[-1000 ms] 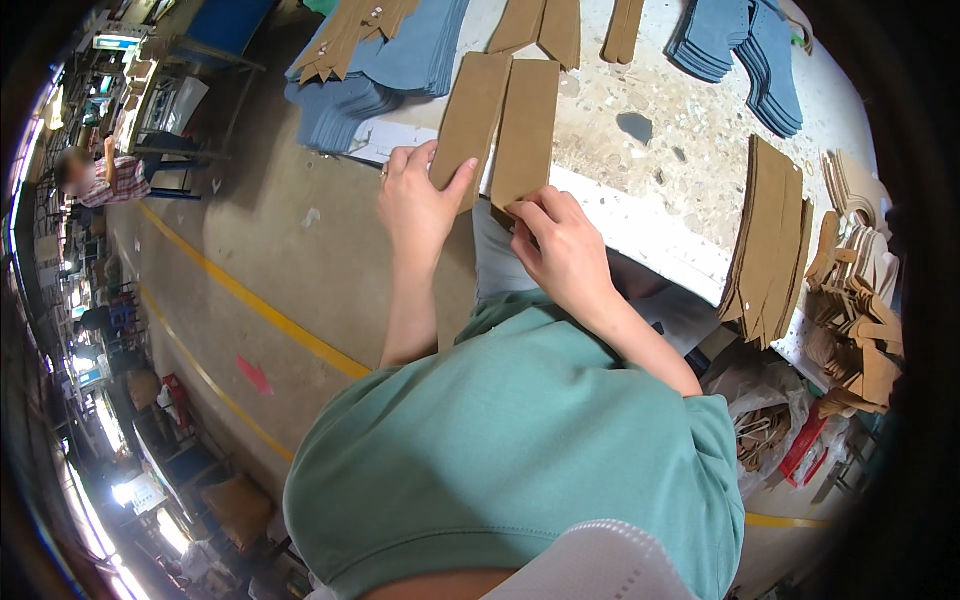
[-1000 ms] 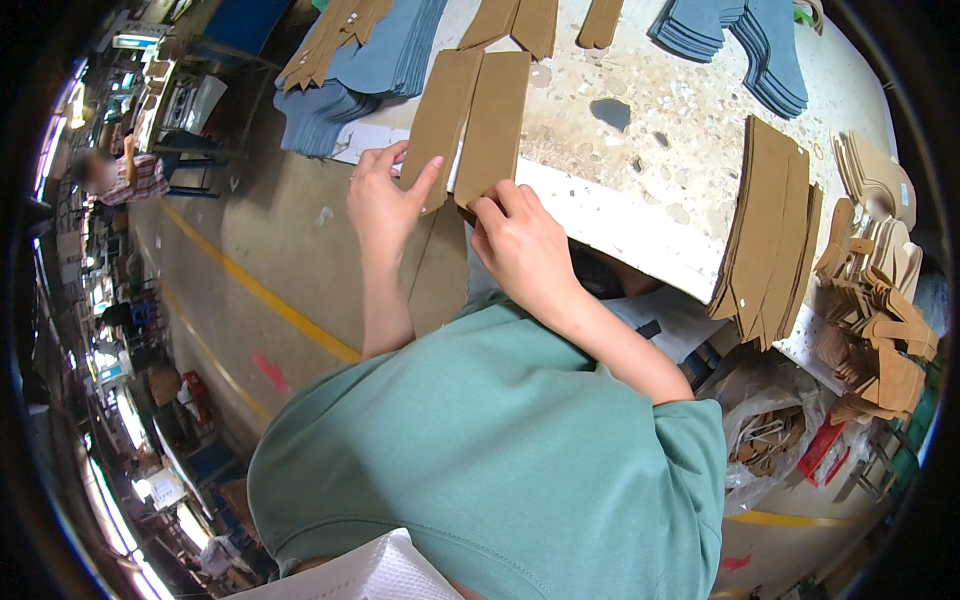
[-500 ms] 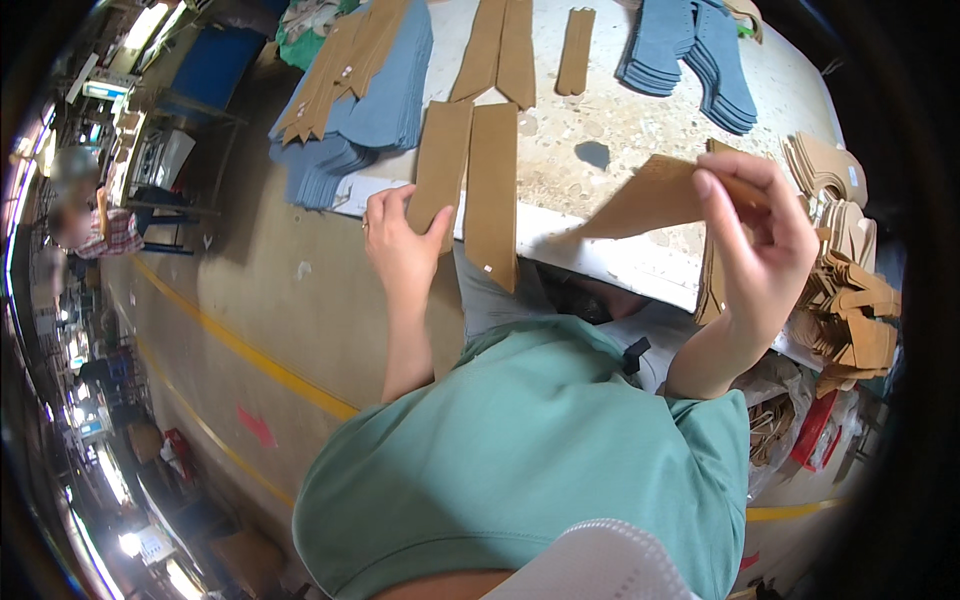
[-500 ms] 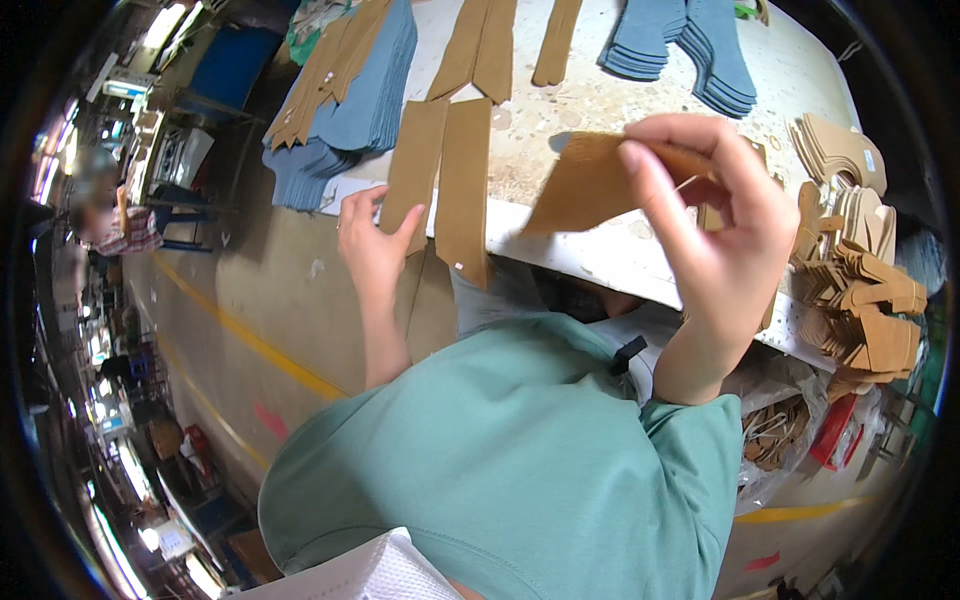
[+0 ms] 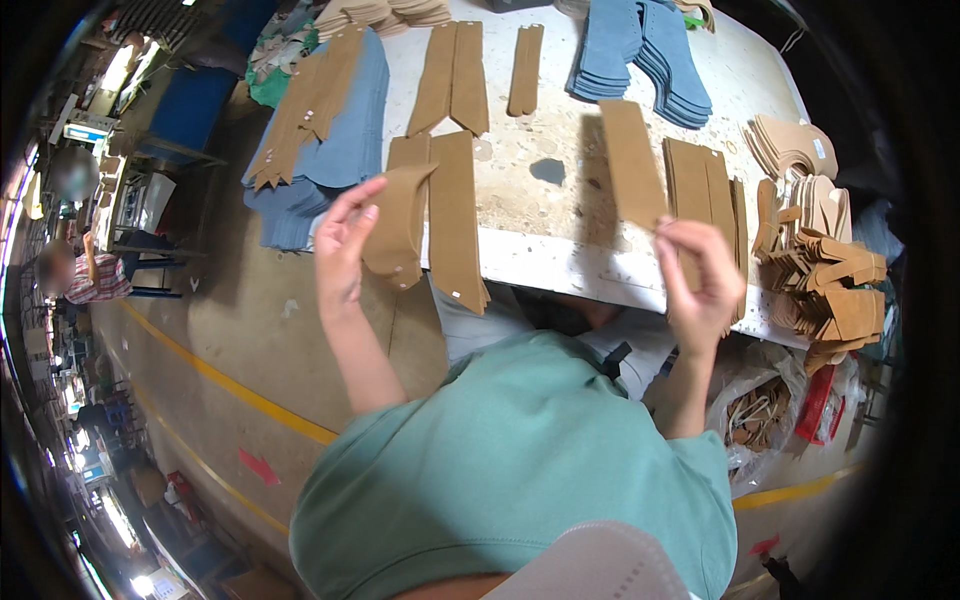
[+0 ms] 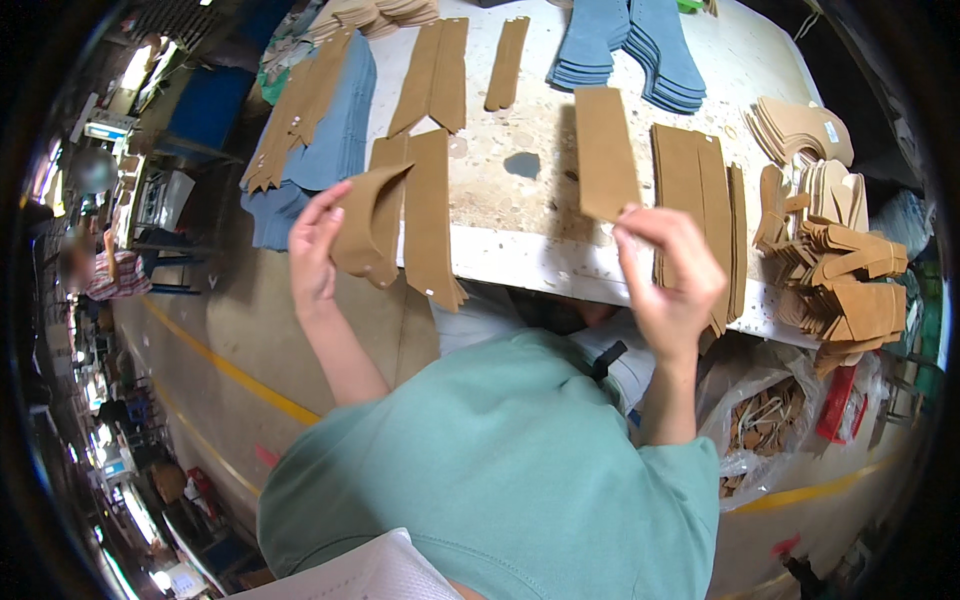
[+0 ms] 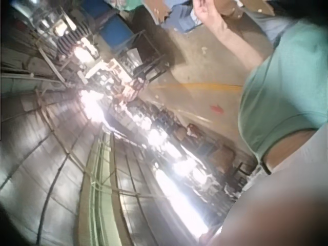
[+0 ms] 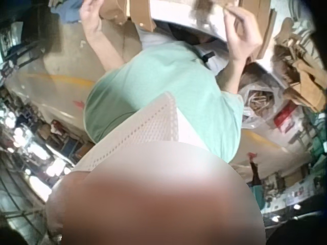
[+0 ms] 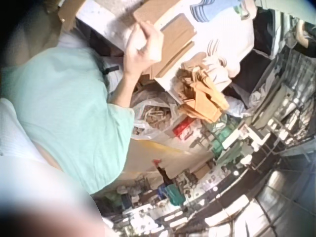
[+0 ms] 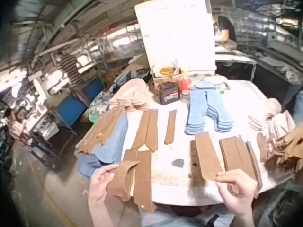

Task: The person arranges brown cardboard pieces on a table, aligns them, and inserts small white fasteners into pre-cut slots. The person stacks the assembled units and continues the process with additional pieces.

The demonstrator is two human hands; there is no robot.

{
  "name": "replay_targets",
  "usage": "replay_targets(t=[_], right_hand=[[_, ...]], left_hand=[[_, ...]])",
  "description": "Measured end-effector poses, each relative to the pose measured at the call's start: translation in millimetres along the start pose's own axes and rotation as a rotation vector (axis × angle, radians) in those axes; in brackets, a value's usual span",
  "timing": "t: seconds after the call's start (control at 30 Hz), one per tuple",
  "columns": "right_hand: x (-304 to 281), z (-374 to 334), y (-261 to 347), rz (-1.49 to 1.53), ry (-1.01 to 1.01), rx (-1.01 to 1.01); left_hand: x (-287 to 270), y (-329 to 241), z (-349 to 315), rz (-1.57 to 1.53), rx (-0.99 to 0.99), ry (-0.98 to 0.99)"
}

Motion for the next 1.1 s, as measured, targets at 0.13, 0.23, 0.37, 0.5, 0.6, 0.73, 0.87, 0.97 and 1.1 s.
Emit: replay_targets(t=[0.13,0.23,0.37,0.5,0.6,0.73,0.87,0.97,1.1], right_hand=[[13.7,-52.3,-26.2,0.025,0.137,0.23],[12.1,-73.8,-43.6,0.164,0.059,0.44],[14.8,-82.3,-49.9,0.278,-0.021,0.543],[20.4,-89.3,-50.7,0.373,0.033,0.663],[25.5,-89.7,-55.3,0.416,0.161,0.709],[31.9,-80.6,-66.4,0.43,0.197,0.689],[38.0,-72.6,-75.3,0.35,0.217,0.684],[47.6,-61.6,-74.7,0.241,0.204,0.547],[59.3,-51.5,-73.6,0.212,0.279,0.506]], left_hand=[[30.9,-31.2,15.7,-0.213,-0.041,0.149],[73.1,-40.2,27.8,-0.26,-0.005,0.241],[116.0,-25.1,23.7,-0.244,0.0,0.327],[143.3,25.9,8.5,-0.105,-0.246,0.466],[147.7,52.9,-2.3,0.038,-0.306,0.509],[140.0,55.8,-5.8,0.078,-0.198,0.514],[126.4,47.0,-5.5,0.188,-0.136,0.516],[120.6,43.2,-8.0,0.254,-0.139,0.531],[121.1,41.7,-13.7,0.296,-0.102,0.511]])
Point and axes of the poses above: each hand's wrist, its own z-axis towards the middle knuckle, its own x-axis out of the palm, y = z × x, the point moved 5 cm from there along z, towards the middle knuckle
